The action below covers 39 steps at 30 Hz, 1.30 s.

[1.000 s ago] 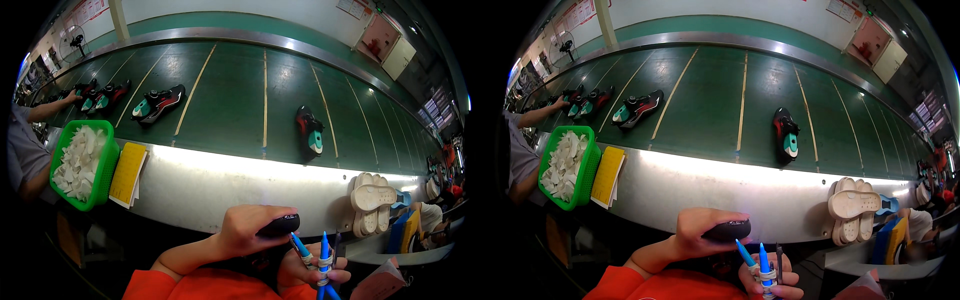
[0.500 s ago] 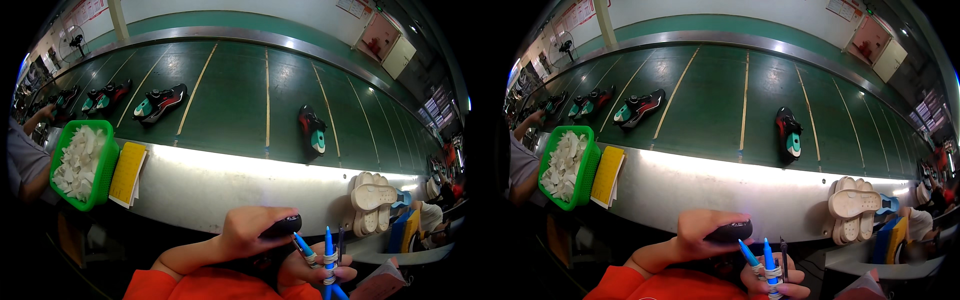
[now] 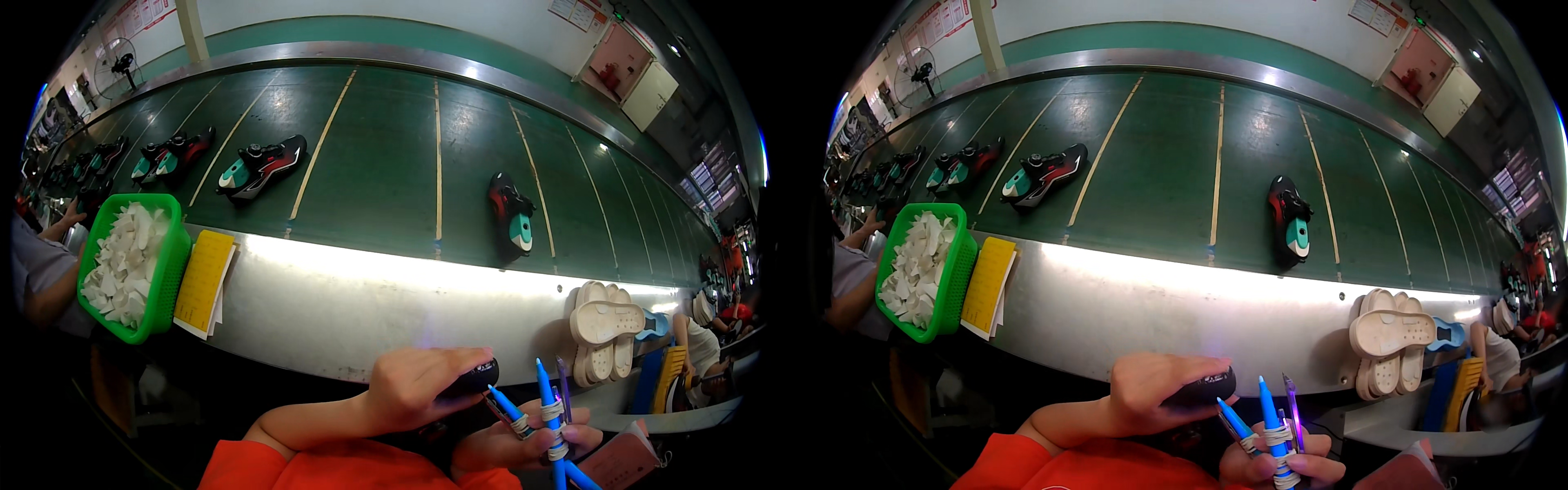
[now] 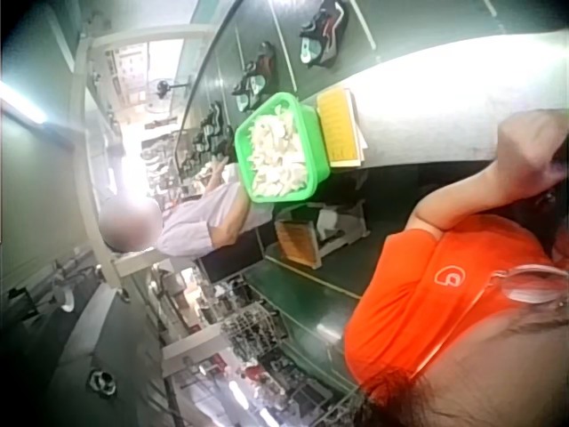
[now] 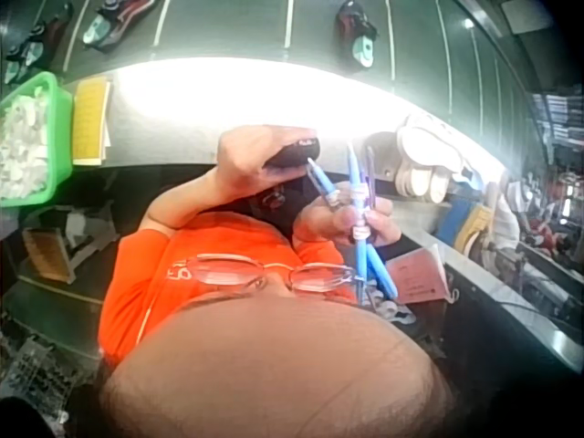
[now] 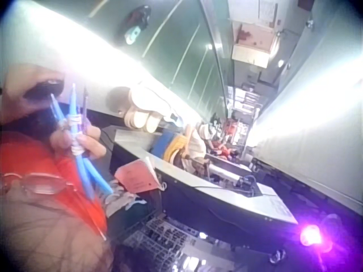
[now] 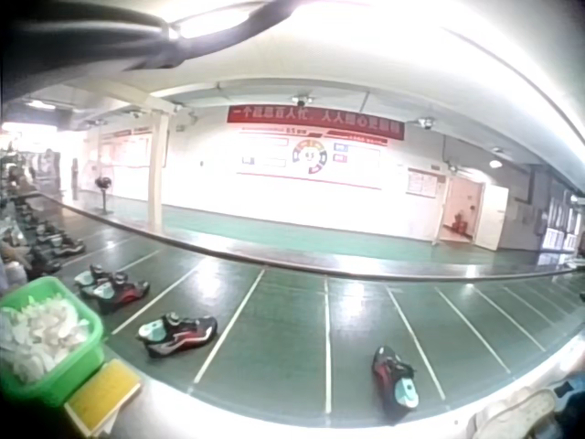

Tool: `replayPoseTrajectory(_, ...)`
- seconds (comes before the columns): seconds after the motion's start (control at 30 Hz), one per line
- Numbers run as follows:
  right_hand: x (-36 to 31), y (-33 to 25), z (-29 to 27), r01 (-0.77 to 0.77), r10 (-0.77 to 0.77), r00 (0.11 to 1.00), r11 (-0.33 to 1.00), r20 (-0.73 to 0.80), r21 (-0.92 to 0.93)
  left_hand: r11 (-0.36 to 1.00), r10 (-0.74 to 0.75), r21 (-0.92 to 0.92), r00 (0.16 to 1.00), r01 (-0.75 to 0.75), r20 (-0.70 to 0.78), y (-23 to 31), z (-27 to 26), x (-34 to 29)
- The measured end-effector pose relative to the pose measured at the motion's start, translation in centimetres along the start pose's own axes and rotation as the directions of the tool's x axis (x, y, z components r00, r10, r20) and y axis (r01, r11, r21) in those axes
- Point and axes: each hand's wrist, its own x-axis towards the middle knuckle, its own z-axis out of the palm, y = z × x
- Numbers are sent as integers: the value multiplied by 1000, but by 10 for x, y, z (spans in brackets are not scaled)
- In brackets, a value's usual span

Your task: The person writes on a yellow paper sheet with a blue pen at a factory workstation. They then pick up a sneaker from the conveyor belt and mark the sole with the pen. The person repeats this process for several shoes, handling them one at a time.

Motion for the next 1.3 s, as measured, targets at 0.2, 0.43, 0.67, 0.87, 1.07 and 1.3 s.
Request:
replayPoseTrajectory(0.2, 0, 0, -3, 19, -19, 1000, 1000, 0, -6, 1000, -2, 9, 1000, 2, -3, 2, 1, -1)
replayPoseTrajectory(0.43, 10, 1, -5, 83, -81, 994, 996, 68, -27, 1000, 0, -1, 1000, 0, 11, 3, 2, -2)
replayPoseTrajectory(0.67, 9, 10, -24, 96, -93, 994, 994, 52, -58, 1000, 9, -1, 1000, -9, 17, 5, -1, -2)
replayPoseTrajectory(0.87, 7, 30, -34, -41, 54, 989, 994, -137, 97, 995, -101, -1, 995, 101, -5, -10, -5, 2)
replayPoseTrajectory(1.07, 4, 61, -58, -616, 419, 734, 741, 534, 266, 866, -488, 73, 867, 495, -101, -119, -8, 22)
replayPoseTrajectory(1.3, -10, 87, -74, -879, 714, 426, 473, 556, 66, 841, -485, 256, 874, 476, -33, -152, 4, -47)
